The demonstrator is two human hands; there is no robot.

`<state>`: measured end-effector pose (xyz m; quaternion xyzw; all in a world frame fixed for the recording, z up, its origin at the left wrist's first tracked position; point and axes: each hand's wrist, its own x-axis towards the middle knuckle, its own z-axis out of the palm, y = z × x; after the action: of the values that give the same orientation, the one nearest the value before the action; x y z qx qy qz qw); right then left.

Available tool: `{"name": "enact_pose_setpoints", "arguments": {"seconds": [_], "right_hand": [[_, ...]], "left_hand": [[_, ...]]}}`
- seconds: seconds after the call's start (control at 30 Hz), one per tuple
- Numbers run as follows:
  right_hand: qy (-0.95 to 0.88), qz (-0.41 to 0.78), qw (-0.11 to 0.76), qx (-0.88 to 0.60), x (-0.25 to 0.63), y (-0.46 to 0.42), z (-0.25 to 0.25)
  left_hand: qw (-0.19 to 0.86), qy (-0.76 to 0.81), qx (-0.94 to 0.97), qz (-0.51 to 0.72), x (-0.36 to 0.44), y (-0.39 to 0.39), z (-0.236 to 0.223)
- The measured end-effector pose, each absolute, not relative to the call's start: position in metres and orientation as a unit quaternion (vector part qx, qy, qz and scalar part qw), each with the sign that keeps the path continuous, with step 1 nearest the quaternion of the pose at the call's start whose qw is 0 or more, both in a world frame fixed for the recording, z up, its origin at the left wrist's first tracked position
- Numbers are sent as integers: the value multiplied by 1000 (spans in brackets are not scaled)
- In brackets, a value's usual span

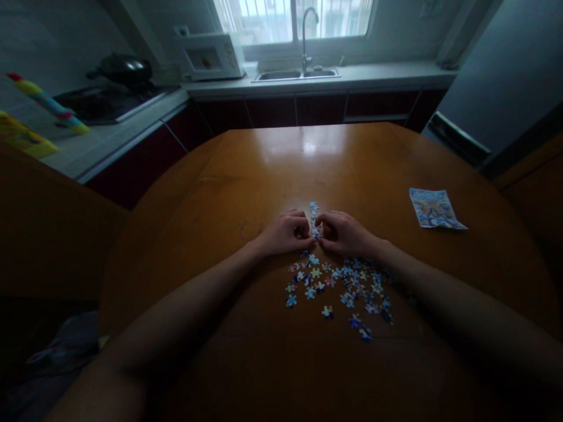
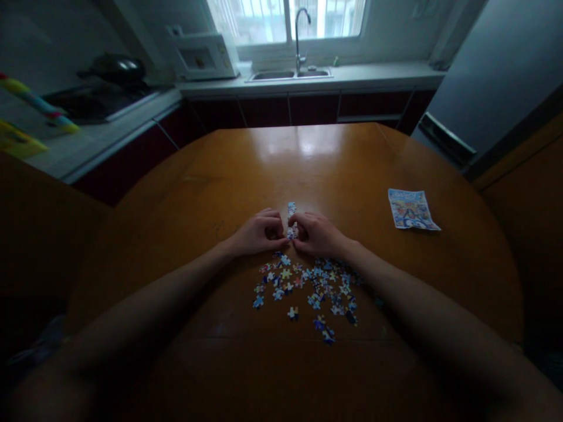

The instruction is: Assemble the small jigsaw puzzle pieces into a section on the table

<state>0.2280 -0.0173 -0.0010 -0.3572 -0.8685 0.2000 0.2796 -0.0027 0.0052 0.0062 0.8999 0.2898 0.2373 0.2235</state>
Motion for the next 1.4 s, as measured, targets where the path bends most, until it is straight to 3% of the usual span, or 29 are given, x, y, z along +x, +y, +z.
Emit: {"name": "enact_pose_setpoints", "arguments": {"seconds": [0.73,1.07,1.4], "right_hand": [[-855,226,284,-371,225,-14,-5],[-737,381,375,-414,229,-2,-7],[-581,577,410,-403,246,20,-5]], "left_hand": [[218,323,887,247,1,7,1],[218,316,892,239,-1,9,0],[215,318,891,243,0,7,4]]}}
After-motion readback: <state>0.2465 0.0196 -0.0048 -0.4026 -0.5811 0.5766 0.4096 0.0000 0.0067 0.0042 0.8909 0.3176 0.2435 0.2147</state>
